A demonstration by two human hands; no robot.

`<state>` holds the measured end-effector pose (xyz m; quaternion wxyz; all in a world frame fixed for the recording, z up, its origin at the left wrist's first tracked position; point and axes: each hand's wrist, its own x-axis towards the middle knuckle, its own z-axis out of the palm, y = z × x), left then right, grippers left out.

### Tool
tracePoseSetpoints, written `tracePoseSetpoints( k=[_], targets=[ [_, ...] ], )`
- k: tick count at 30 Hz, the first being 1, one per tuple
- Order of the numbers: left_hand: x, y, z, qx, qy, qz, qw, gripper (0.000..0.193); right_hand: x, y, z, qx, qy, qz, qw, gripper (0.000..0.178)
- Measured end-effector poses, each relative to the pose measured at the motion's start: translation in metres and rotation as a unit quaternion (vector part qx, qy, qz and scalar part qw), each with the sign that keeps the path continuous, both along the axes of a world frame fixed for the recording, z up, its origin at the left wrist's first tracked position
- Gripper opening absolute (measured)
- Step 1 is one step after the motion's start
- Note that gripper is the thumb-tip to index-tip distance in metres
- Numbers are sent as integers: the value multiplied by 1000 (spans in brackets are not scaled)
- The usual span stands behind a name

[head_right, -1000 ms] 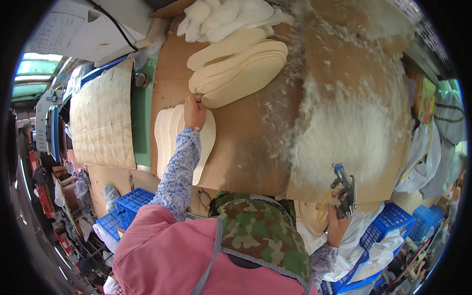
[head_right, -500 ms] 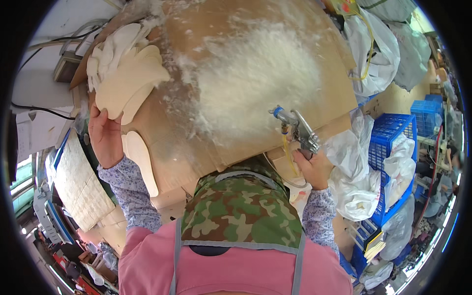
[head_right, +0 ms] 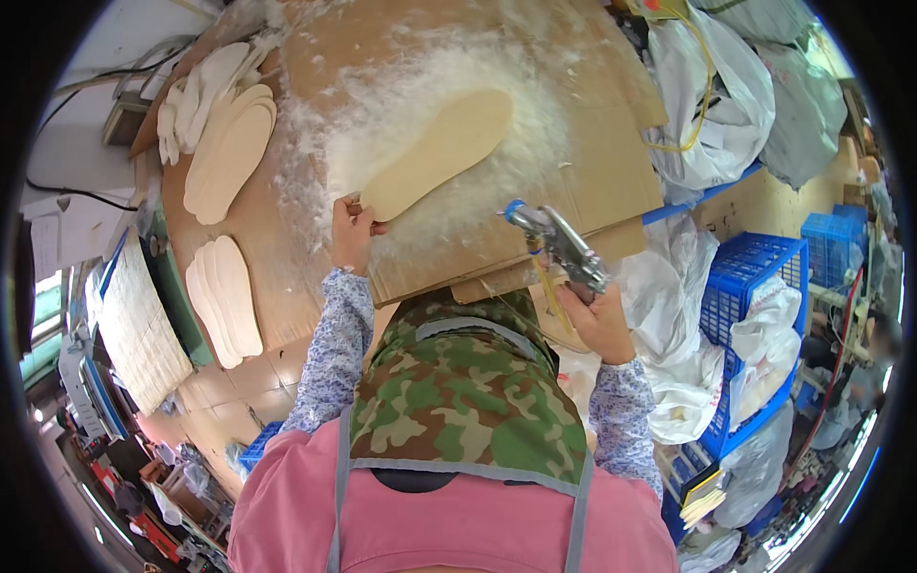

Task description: Applying adhesive or coating to stacked shoe insoles using a specialized spray gun.

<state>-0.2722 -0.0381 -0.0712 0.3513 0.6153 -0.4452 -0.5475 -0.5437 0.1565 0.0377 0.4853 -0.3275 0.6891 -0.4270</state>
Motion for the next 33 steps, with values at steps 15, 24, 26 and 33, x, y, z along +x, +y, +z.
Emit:
tracePoseSetpoints(
  k=[15, 24, 26, 33],
  targets=[
    [10, 8, -15, 16, 100, 32, 994, 35, 73, -84, 9, -33, 92, 234, 967, 31],
    [10, 4, -10, 45, 90, 10, 995, 37, 58, -103, 10, 9, 131, 204, 970, 30],
    [10, 5, -11, 38, 89, 4, 995, 37, 50, -109, 10, -14, 167, 201, 965, 30],
    [8, 6, 0, 37, 79, 22, 996, 32, 20, -117, 9, -41, 261, 155, 952, 29]
  ],
)
